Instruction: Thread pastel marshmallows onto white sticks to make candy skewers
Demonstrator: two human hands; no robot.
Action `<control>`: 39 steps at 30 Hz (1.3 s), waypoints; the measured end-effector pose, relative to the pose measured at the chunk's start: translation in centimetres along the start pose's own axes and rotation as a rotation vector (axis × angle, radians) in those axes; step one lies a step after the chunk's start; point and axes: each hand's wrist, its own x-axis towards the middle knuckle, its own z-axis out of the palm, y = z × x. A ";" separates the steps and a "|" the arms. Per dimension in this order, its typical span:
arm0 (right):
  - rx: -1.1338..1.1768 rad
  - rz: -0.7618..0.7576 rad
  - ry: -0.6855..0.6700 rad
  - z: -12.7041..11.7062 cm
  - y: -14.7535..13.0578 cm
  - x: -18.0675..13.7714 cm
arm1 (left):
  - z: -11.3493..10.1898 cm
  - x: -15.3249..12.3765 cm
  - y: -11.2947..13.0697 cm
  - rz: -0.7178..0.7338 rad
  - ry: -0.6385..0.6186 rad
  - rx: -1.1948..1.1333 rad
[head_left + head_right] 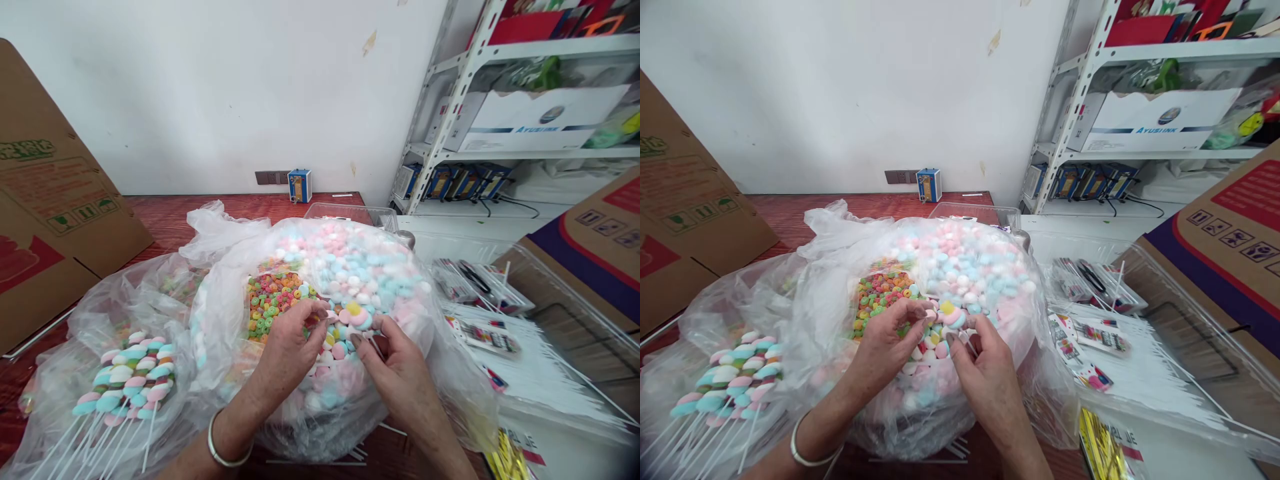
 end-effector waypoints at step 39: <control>0.100 0.043 -0.253 1.5 -1.8 -3.9 | -0.3 1.1 0.8 -0.436 0.147 -0.754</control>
